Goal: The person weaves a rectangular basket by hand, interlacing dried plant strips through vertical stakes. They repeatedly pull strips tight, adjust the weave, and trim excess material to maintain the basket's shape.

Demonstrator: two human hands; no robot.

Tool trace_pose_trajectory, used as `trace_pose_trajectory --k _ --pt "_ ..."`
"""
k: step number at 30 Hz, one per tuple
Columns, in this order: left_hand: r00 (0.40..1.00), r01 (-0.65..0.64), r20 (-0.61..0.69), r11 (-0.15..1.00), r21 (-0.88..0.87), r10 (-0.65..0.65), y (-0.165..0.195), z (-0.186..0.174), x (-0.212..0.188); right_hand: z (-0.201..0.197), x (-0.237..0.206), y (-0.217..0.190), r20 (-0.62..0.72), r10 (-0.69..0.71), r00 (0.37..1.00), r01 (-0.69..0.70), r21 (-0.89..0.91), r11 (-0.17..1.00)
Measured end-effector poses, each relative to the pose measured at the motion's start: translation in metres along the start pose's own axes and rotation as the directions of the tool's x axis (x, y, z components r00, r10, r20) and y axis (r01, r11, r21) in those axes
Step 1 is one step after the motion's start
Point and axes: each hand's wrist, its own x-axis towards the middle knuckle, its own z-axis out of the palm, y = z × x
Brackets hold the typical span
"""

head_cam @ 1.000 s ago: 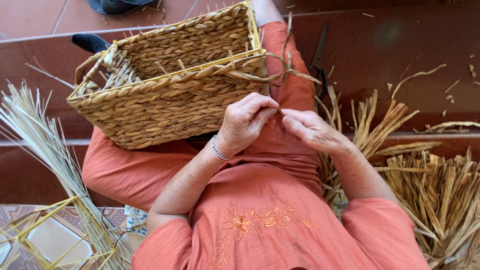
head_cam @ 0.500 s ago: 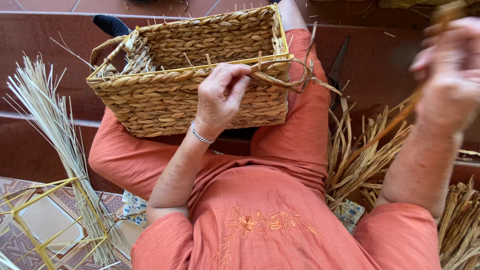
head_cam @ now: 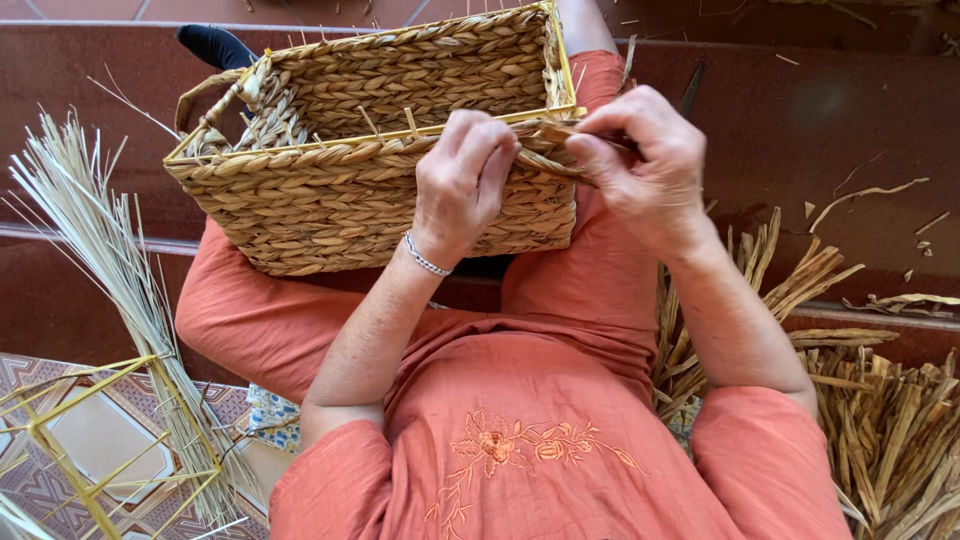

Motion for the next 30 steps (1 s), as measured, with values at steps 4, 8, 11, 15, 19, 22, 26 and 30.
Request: trace_pose_trajectory --k 4,8,11,15,19,22,26,30 --pt "0.987 -0.095 -0.122 0.993 0.068 0.103 0.001 0.005 -0.016 0.021 0.013 -0.007 -0.025 -0.264 0.964 0.253 -0.222 0.942" --pt "0.992 -0.040 -0.119 0.999 -0.014 0.038 -0.004 0.010 -0.025 0.029 0.019 -0.008 0.090 -0.259 0.962 0.274 -0.343 0.899" --pt "0.991 -0.106 -0.082 0.993 0.051 0.110 -0.008 0.009 -0.025 0.033 0.021 -0.004 0.106 -0.303 0.947 0.320 -0.409 0.855" --pt "0.981 -0.171 -0.081 0.981 0.090 0.179 -0.011 0.009 -0.019 0.043 0.019 0.006 0.092 -0.338 0.937 0.338 -0.487 0.805" --pt "0.996 0.018 -0.093 0.998 0.064 -0.012 -0.013 0.015 -0.003 0.039 0.017 0.017 0.052 -0.285 0.957 0.283 -0.368 0.885" --pt "0.995 0.096 -0.021 0.983 0.158 -0.094 -0.014 0.016 0.013 0.021 0.010 0.020 0.003 -0.167 0.986 0.162 -0.268 0.950" --pt "0.997 0.067 0.034 0.982 0.174 -0.074 -0.014 0.012 0.030 0.010 -0.005 0.014 -0.005 -0.345 0.939 0.281 -0.571 0.772" --pt "0.996 0.007 0.084 0.959 0.285 -0.033 -0.015 0.009 0.032 0.013 -0.021 0.013 0.113 -0.231 0.966 0.255 -0.532 0.808"
